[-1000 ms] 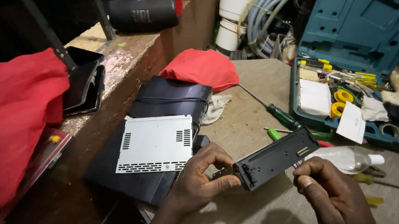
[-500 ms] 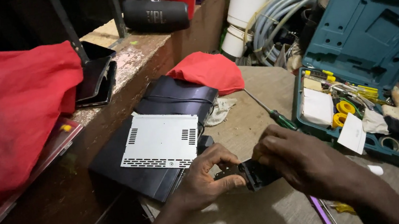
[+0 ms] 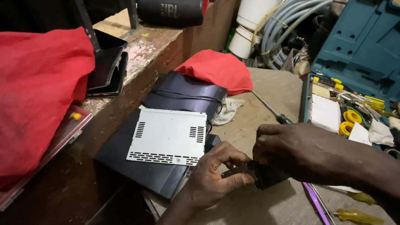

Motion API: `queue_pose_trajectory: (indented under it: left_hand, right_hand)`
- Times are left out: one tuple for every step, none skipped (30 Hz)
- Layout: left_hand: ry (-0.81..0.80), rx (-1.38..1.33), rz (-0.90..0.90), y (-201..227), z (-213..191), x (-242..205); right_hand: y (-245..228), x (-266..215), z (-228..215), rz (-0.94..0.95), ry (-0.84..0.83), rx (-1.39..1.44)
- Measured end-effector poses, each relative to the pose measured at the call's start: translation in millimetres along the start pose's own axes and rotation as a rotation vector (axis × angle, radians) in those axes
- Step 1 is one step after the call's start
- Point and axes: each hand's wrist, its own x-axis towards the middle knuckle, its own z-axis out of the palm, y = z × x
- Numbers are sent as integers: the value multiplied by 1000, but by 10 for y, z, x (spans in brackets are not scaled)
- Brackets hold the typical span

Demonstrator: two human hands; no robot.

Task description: The person disassembles a car stereo unit on a workbench, using a screwdriver to remove screws from the back panel. They then use a small metal tool to adjust internal components and a purple plastic pry tool to separate parts of the casing.

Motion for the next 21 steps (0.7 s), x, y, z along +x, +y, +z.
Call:
queue_pose_trajectory:
  left_hand:
    - [3, -2, 0, -32, 4, 3]
    - [3, -3, 18, -62, 2, 5]
    - [4, -4, 35, -90, 3, 6]
    - [6, -2, 36, -64, 3, 3]
    - [10, -36, 7, -37, 5, 2]
    - [11, -69, -22, -8, 5, 2]
    - [11, -67, -22, -16, 1, 0]
    - [24, -48, -37, -27, 7, 3]
    - [37, -29, -51, -38, 14, 7]
    - [36, -29, -51, -15, 11, 7]
    - [47, -34, -75, 8, 10, 8]
    - [55, -40, -100, 30, 9, 7]
    - [51, -40, -100, 13, 4, -1]
    - [59, -17, -98, -6, 4, 2]
    - [67, 5, -96, -24, 5, 6]
    - [61, 4, -93, -24, 0, 3]
    - [76, 37, -48, -25, -5, 1]
    - [91, 66, -3, -29, -1, 0]
    - [83, 63, -1, -4, 5, 2]
    - [106, 77, -1, 23, 8, -4]
    - [129, 91, -1, 49, 14, -10]
  right_hand:
    - [14, 14, -5, -1, -3, -2]
    - [28, 33, -10, -11, -17, -1]
    - [41, 49, -15, -22, -32, 0]
    - [61, 66, -21, -25, -32, -1]
    - [82, 80, -28, -55, -26, 37]
    - [102, 93, -34, -85, -19, 76]
    - [108, 121, -43, -86, -18, 77]
    - [119, 141, -53, -109, 1, 82]
    - [131, 160, -63, -132, 19, 87]
    - [138, 163, -87, -131, 20, 87]
    - [147, 164, -110, -141, 14, 110]
    - [155, 160, -127, -149, 10, 136]
    - [178, 147, -112, -145, 12, 138]
    - [205, 127, -105, -133, 70, 165]
    - [233, 106, -98, -122, 129, 191]
    - [236, 46, -85, -116, 133, 192]
    - [242, -14, -71, -118, 192, 192]
    - [249, -80, -54, -117, 249, 194]
    - [244, -185, 19, -109, 253, 194]
    - [234, -285, 95, -45, 305, 241]
    - [225, -387, 172, 19, 358, 287]
